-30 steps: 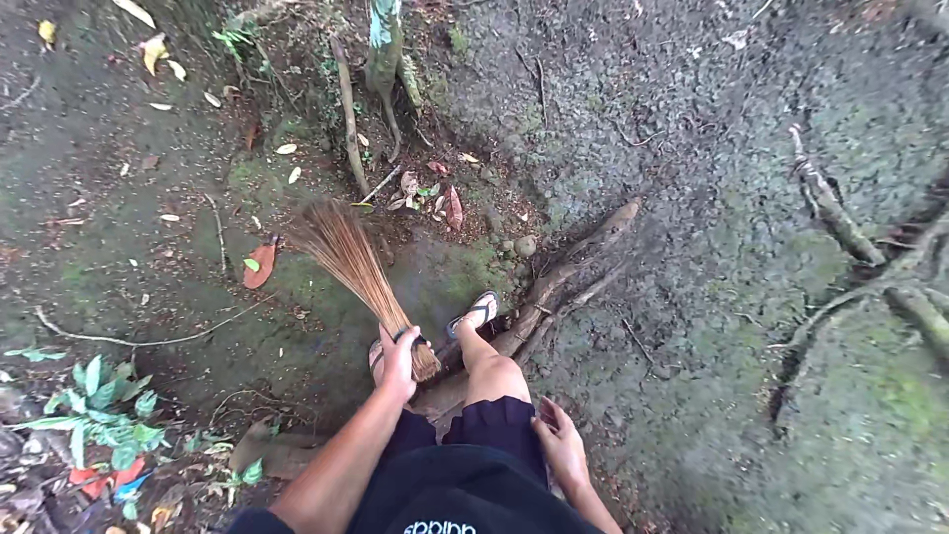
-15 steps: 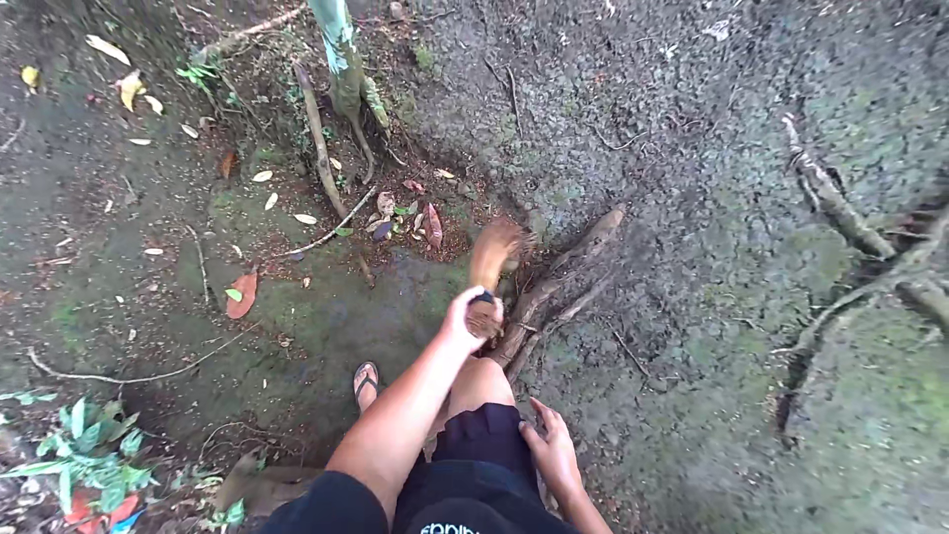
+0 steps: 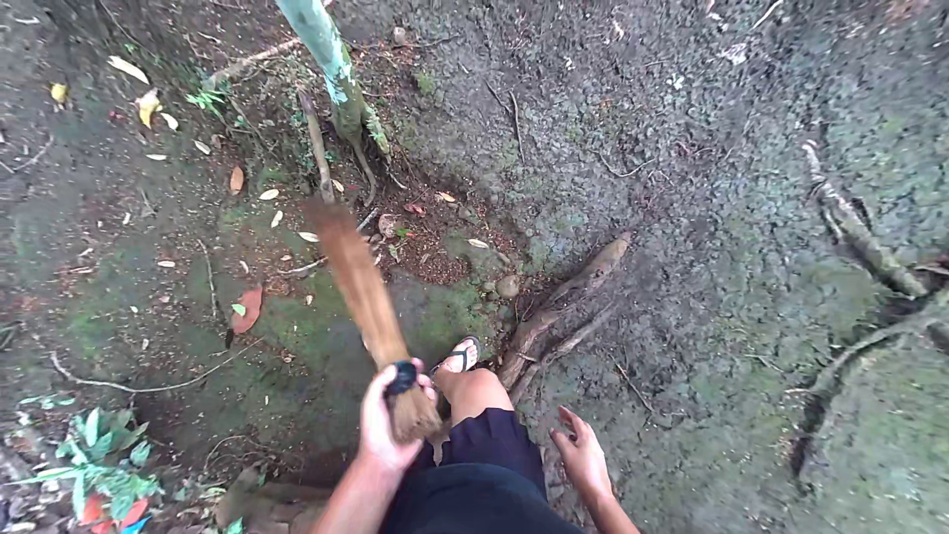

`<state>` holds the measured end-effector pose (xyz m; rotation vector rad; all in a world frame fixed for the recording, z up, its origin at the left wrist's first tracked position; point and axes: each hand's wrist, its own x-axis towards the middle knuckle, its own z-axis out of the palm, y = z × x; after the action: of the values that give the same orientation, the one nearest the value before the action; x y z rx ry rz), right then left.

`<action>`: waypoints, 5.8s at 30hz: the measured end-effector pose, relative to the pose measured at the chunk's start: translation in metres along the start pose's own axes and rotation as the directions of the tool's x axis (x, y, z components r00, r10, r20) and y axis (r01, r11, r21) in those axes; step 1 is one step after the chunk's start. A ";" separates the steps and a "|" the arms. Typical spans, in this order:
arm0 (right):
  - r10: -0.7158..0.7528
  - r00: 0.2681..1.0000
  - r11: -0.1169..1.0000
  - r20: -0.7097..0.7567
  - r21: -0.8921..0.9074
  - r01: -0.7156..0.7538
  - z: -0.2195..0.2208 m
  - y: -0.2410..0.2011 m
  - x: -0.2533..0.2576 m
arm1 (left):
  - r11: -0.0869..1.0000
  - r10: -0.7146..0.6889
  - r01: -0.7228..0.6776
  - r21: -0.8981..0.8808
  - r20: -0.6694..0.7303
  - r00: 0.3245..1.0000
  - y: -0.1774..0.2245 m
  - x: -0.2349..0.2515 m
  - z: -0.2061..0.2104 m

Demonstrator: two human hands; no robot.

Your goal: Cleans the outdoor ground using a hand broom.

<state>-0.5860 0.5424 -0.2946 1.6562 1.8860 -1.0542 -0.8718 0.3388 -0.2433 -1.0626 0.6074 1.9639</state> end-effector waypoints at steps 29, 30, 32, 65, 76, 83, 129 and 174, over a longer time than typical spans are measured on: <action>-0.187 0.974 0.970 -0.127 -0.182 0.163 0.147 -0.089 -0.047 | 0.909 -0.413 0.402 0.105 0.110 0.904 0.057 0.131 0.044; -0.191 0.972 0.969 -0.136 -0.186 0.164 0.148 -0.088 -0.048 | 0.923 -0.378 0.369 0.106 0.088 0.921 0.063 0.158 0.054; -0.198 0.968 0.965 -0.154 -0.202 0.166 0.149 -0.085 -0.048 | 0.969 -0.239 0.235 0.076 0.042 0.970 0.065 0.187 0.074; -0.307 0.944 0.931 -0.122 -0.242 0.272 0.141 -0.081 -0.027 | 0.806 0.144 -0.126 0.578 0.015 0.990 0.175 0.210 -0.023; -0.261 0.955 0.949 -0.142 -0.216 0.228 0.151 -0.071 -0.042 | 0.895 0.000 0.132 0.426 -0.296 0.955 0.075 0.115 -0.145; -0.278 0.953 0.939 -0.119 -0.244 0.244 0.160 -0.086 -0.036 | 0.901 -0.413 0.414 0.126 -0.039 0.910 0.040 0.010 -0.097; -0.341 0.937 0.878 0.075 -0.329 0.346 0.199 -0.144 -0.019 | 0.906 0.331 -0.297 0.300 -0.067 0.941 0.168 0.070 -0.134; -0.356 0.930 0.865 0.088 -0.345 0.364 0.195 -0.149 -0.013 | 0.950 0.270 -0.229 0.214 -0.188 0.944 0.147 0.044 -0.144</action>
<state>-0.7602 0.3847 -0.3675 1.1098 2.2695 -0.7871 -0.9411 0.1730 -0.3517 -1.1298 1.0740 1.9688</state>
